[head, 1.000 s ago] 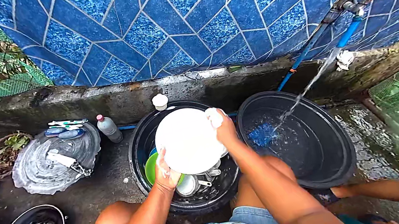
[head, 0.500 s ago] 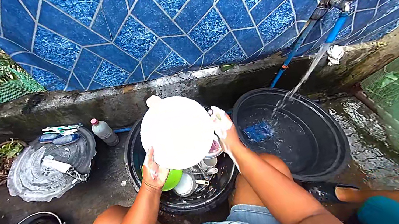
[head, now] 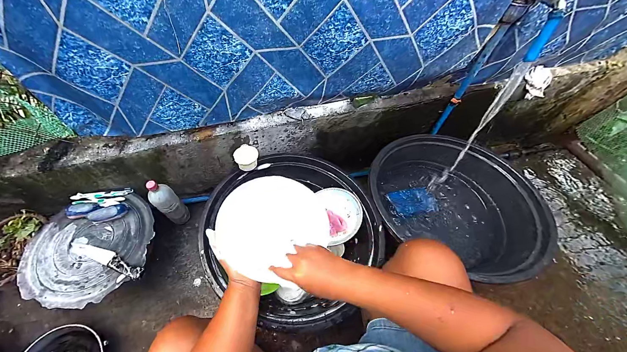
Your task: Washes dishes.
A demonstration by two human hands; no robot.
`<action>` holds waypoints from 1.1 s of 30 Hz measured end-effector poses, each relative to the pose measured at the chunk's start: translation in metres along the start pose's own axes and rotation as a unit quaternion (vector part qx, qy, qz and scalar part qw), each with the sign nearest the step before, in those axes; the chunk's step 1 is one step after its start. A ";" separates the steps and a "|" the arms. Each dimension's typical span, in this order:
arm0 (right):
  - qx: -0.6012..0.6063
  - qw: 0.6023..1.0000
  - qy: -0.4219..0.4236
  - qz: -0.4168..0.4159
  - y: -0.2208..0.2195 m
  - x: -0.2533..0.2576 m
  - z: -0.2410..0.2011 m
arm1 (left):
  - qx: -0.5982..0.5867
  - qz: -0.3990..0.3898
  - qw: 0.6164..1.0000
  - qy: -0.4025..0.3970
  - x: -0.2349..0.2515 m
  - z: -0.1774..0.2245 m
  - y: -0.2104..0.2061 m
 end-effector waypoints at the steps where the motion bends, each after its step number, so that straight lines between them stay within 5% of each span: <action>1: -0.027 0.999 0.004 0.035 0.001 0.001 0.005 | -0.020 -0.003 0.999 0.033 -0.001 -0.002 -0.003; 3: -0.044 0.999 0.003 0.024 -0.001 0.005 0.014 | 0.015 0.018 0.997 0.076 -0.005 -0.006 -0.006; 7: 0.020 0.989 0.025 -0.145 -0.020 0.019 0.047 | 0.049 0.045 0.992 0.104 -0.011 -0.019 0.001; 9: 0.025 0.994 -0.061 -0.089 -0.009 0.028 0.084 | 0.067 0.043 0.991 0.107 -0.013 -0.022 0.000; 13: 0.012 0.940 -0.282 0.192 0.012 0.034 0.145 | 0.120 0.049 0.985 0.113 -0.015 -0.026 0.000; 15: 0.047 0.947 -0.285 0.144 -0.012 0.045 0.133 | 0.132 0.048 0.983 0.121 -0.013 -0.028 0.004; 19: 0.044 0.988 -0.139 0.042 -0.029 0.059 0.110 | 0.146 0.057 0.979 0.133 -0.011 -0.031 0.013; 23: 0.056 0.925 -0.275 0.256 0.018 0.049 0.170 | 0.237 0.088 0.957 0.143 -0.011 -0.031 0.016; 25: 0.081 0.897 -0.350 0.257 0.023 0.048 0.184 | 0.358 0.061 0.915 0.175 -0.010 -0.033 0.015; 27: 0.079 0.933 -0.302 0.179 0.012 0.058 0.163 | 0.449 0.030 0.865 0.220 -0.011 -0.035 0.015; 31: 0.042 0.994 -0.010 0.097 -0.031 0.074 0.098 | 0.528 -0.023 0.826 0.198 -0.007 -0.042 0.015; 33: 0.081 0.985 -0.069 0.138 -0.028 0.065 0.116 | 0.528 0.007 0.832 0.170 -0.004 -0.045 0.019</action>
Point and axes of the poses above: each hand's wrist, its own x-axis towards the middle knuckle, its own y-axis out of the back of the hand, z = x × y, the point moved 8 cm from there along x, towards the middle knuckle, and after that the axes turned 6 degrees about x, right-handed, at the moved point
